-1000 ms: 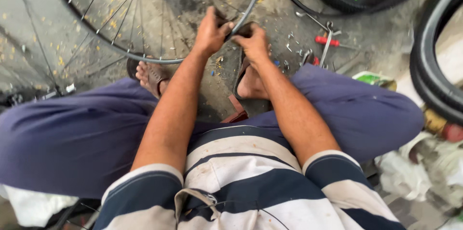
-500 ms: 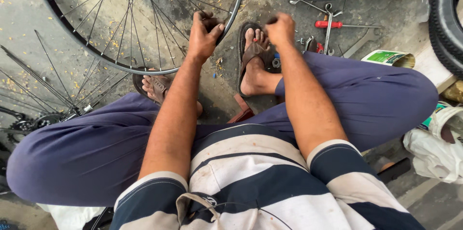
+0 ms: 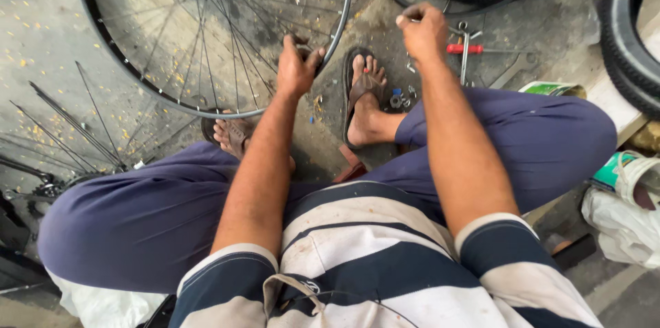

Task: The person sits on the floor and installs a tire onto a bicycle wheel rim, then removes the tire and reassembles the wheel with spokes. The person handles the rim, tire, and spokes by hand, using tools visible nearby.

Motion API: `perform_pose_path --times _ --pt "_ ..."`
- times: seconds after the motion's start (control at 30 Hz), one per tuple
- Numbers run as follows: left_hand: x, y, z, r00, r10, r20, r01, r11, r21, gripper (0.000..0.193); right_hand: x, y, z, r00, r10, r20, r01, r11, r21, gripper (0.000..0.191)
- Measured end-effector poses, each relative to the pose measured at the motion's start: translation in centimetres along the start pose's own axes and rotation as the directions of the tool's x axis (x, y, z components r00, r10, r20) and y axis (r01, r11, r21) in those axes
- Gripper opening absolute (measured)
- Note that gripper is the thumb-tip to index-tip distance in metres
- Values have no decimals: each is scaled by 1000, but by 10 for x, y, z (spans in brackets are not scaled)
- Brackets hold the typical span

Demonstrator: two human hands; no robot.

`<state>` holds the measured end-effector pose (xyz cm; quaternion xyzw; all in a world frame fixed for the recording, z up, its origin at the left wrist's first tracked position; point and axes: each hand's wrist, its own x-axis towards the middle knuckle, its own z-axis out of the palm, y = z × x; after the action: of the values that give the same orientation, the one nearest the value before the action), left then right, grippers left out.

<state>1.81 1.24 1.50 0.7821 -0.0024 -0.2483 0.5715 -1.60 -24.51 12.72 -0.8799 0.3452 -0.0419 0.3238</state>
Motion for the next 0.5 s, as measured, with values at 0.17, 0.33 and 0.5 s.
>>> perform_pose_path --times 0.17,0.33,0.5 --pt "-2 1 -3 994 111 8 -107 975 -194 52 -14 -93 -114 911 -401 99 398 916 45 25" --pt "-13 9 -4 987 116 -108 -99 984 150 54 -67 -163 -209 768 -638 57 640 764 -76 31" --pt "-23 18 -8 996 75 -37 -76 997 -9 57 -103 -191 -211 760 -648 41 649 759 -53 36"
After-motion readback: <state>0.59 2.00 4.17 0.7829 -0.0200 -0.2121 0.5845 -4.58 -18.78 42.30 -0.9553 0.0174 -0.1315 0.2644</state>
